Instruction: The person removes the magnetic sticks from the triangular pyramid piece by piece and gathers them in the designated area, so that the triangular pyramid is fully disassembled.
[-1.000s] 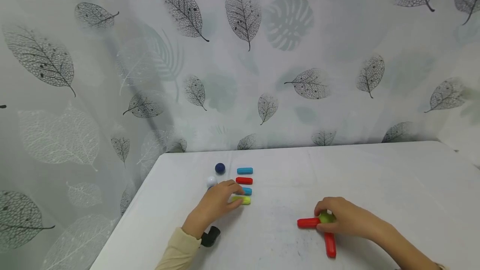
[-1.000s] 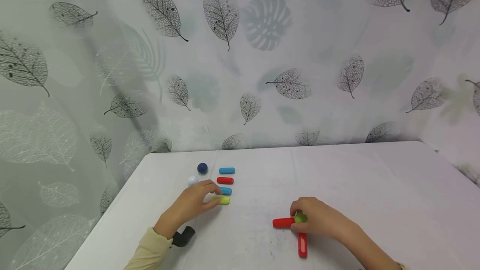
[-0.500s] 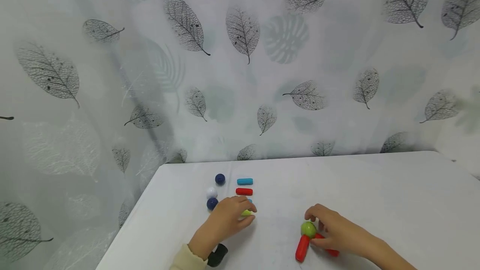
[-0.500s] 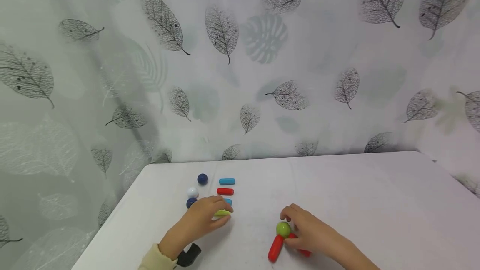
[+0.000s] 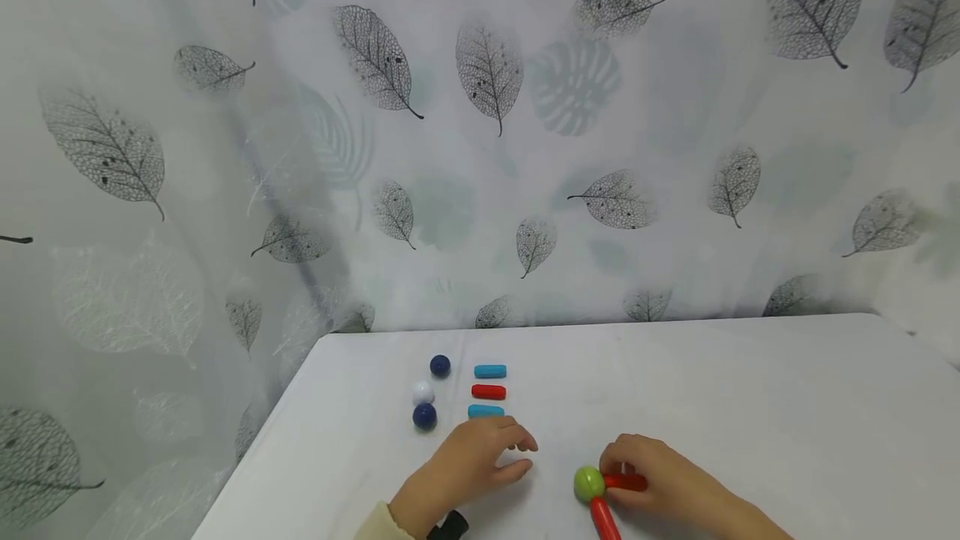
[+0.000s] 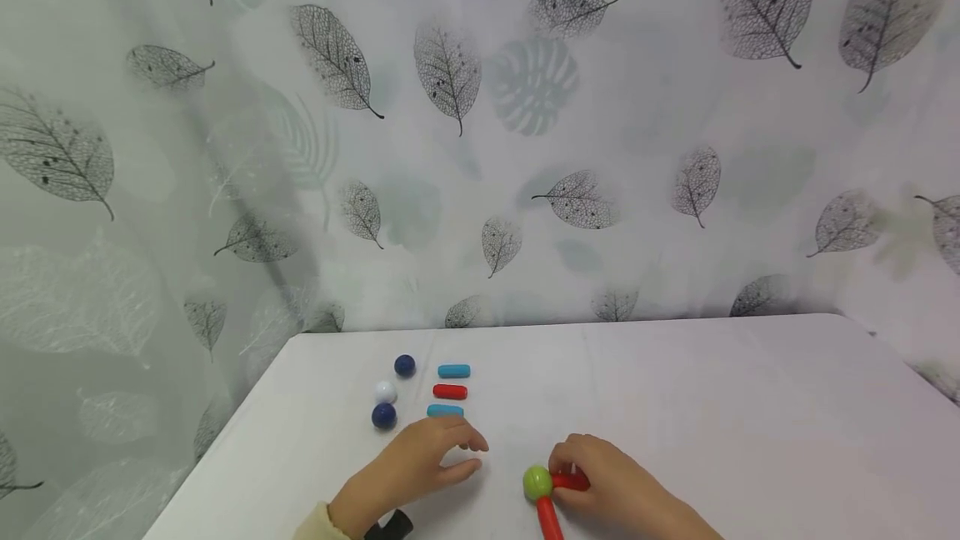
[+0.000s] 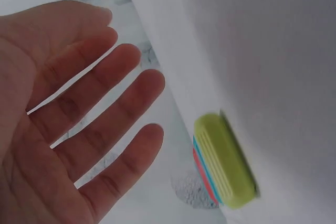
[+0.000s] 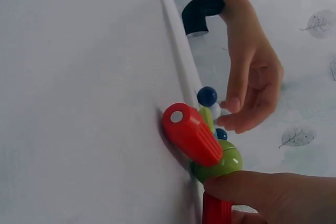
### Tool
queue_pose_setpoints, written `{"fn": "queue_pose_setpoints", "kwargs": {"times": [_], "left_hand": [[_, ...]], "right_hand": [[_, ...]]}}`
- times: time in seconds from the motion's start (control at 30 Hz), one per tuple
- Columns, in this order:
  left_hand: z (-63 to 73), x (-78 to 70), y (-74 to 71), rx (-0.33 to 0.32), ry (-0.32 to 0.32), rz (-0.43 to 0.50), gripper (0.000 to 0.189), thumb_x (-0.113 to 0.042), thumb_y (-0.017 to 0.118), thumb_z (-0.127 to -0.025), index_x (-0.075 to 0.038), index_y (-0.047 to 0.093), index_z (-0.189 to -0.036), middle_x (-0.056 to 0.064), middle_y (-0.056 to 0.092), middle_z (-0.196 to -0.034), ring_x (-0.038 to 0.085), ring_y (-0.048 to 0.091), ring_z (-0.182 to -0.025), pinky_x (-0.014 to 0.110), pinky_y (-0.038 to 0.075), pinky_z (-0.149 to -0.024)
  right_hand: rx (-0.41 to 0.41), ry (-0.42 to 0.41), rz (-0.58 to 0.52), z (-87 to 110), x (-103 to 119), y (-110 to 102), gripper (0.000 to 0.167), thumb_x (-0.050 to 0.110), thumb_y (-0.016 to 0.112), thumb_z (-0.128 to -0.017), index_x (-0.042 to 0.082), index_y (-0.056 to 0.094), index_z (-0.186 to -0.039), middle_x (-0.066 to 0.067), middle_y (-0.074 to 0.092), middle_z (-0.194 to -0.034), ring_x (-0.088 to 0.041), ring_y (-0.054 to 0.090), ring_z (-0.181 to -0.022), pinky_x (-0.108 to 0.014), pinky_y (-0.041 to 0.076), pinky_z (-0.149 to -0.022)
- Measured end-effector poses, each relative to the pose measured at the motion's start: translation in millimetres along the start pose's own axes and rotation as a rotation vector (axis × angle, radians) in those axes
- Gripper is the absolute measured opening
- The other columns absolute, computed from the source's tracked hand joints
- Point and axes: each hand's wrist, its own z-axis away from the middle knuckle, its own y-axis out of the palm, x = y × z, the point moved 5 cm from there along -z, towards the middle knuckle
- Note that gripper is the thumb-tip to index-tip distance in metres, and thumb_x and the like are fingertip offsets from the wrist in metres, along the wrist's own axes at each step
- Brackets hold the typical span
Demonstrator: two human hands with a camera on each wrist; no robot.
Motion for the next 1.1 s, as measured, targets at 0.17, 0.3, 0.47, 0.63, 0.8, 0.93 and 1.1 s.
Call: {"fn": "queue_pose_setpoints", "kwargs": {"times": [0.17,0.3,0.47,0.63,0.8,0.93,1.1], "left_hand": [[-3.4,-10.2,13.1,0.096,0.015,0.212,0.028,-0.024,0.066,-0.095,-0.017,0.062,-0.121,-0.006,0.065,-0.112,0.0,0.061,-0.094,0.009,0.046,-0.078],[-4.6,-17.3,24.4,0.178,0.018,0.313,0.044,-0.023,0.066,-0.094,-0.02,0.051,-0.136,-0.006,0.06,-0.125,-0.001,0.059,-0.103,0.013,0.047,-0.085],[-4.2,-21.7,36.2,0.271,-0.026,0.368,0.042,-0.022,0.066,-0.095,-0.019,0.052,-0.134,-0.012,0.06,-0.122,-0.005,0.055,-0.103,0.015,0.047,-0.09],[-6.9,-23.9,39.9,0.274,-0.009,0.348,0.032,-0.019,0.066,-0.095,-0.018,0.057,-0.126,-0.014,0.06,-0.116,-0.006,0.053,-0.097,0.013,0.046,-0.089],[-7.1,-24.4,40.5,0.283,0.005,0.326,0.032,-0.025,0.065,-0.095,-0.019,0.061,-0.126,-0.013,0.056,-0.116,-0.008,0.05,-0.095,0.012,0.045,-0.086],[-5.5,-24.9,41.1,0.297,-0.009,0.339,0.032,-0.032,0.068,-0.093,-0.021,0.064,-0.123,-0.015,0.054,-0.112,-0.009,0.049,-0.091,0.01,0.045,-0.08],[-5.7,-26.9,39.6,0.295,-0.019,0.316,0.036,-0.037,0.069,-0.091,-0.021,0.065,-0.123,-0.016,0.053,-0.107,-0.009,0.049,-0.086,0.009,0.044,-0.075]], "right_hand": [[-0.05,-0.077,0.035,-1.5,7.6,7.2,0.01,0.028,0.072,-0.088,0.024,0.068,-0.096,0.019,0.06,-0.092,0.002,0.048,-0.081,-0.023,0.048,-0.071],[-0.106,-0.14,0.068,-3.1,13.1,11.5,0.01,0.027,0.073,-0.088,0.026,0.069,-0.097,0.02,0.062,-0.092,0.002,0.049,-0.083,-0.022,0.048,-0.071],[-0.135,-0.161,0.068,-1.7,13.8,15.0,0.011,0.025,0.074,-0.087,0.025,0.069,-0.097,0.019,0.062,-0.091,0.002,0.05,-0.083,-0.022,0.05,-0.07],[-0.145,-0.153,0.062,-0.1,11.2,14.3,0.012,0.026,0.074,-0.088,0.024,0.068,-0.098,0.019,0.059,-0.09,0.003,0.049,-0.082,-0.021,0.049,-0.069],[-0.189,-0.169,0.141,1.2,9.9,12.1,0.02,0.027,0.075,-0.086,0.023,0.065,-0.103,0.014,0.059,-0.101,-0.003,0.052,-0.091,-0.026,0.051,-0.076],[-0.187,-0.13,0.177,2.0,8.8,12.2,0.025,0.027,0.073,-0.087,0.021,0.065,-0.11,0.009,0.057,-0.112,-0.009,0.053,-0.1,-0.029,0.051,-0.081],[-0.221,-0.162,0.154,1.4,13.0,11.9,0.017,0.023,0.069,-0.091,0.022,0.062,-0.106,0.011,0.056,-0.109,-0.006,0.053,-0.093,-0.026,0.052,-0.077]]}}
